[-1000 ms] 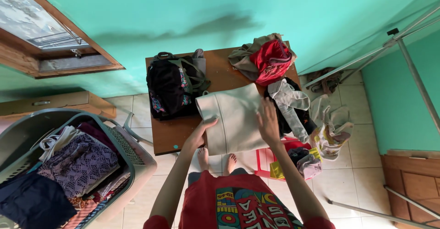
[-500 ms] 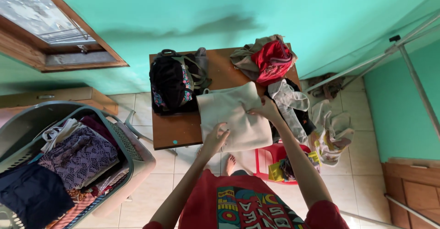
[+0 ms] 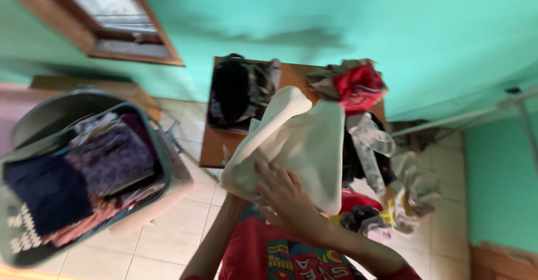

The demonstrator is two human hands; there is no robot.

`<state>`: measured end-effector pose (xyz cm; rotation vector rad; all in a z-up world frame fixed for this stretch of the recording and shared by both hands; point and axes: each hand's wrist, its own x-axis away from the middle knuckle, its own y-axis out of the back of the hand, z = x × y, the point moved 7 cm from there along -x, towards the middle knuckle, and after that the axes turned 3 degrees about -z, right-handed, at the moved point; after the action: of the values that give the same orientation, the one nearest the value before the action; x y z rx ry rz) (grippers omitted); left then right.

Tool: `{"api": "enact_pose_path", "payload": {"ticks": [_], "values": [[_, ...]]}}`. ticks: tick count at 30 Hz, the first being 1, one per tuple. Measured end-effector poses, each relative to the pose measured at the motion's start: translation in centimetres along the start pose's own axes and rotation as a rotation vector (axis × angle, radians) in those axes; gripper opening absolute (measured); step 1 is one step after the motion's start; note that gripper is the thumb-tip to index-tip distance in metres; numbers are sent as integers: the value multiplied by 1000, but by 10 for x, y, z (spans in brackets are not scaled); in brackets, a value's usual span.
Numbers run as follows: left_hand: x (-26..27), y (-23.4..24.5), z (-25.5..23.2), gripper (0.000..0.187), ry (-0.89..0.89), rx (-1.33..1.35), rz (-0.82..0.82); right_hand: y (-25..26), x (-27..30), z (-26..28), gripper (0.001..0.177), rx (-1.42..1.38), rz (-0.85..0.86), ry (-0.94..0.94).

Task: The person folds a light-colored hoodie and a black t-shirt on a wooden table, then places them into a laundry basket. The person also picks up and moves other garments from the floor and a nearby shelf.

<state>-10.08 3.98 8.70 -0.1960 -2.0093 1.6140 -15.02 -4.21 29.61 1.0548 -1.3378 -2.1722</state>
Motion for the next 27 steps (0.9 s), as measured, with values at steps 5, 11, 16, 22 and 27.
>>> {"api": "enact_pose_path", "payload": {"ticks": [5,11,16,22,27], "values": [[30,37,-28,84,-160,82,18,24,9,-65,63,-49,-184,-303],[79,65,-77,83,-302,170,30,-102,36,-103,71,-1157,99,-1157],[149,118,-150,82,-357,118,-48,-151,-15,-68,73,-1020,-25,-976],[271,200,-246,79,-271,-467,-434,-260,-117,29,104,-1158,109,-876],[314,251,-337,72,-351,-547,-395,-364,-201,80,105,-1234,169,-636]]}}
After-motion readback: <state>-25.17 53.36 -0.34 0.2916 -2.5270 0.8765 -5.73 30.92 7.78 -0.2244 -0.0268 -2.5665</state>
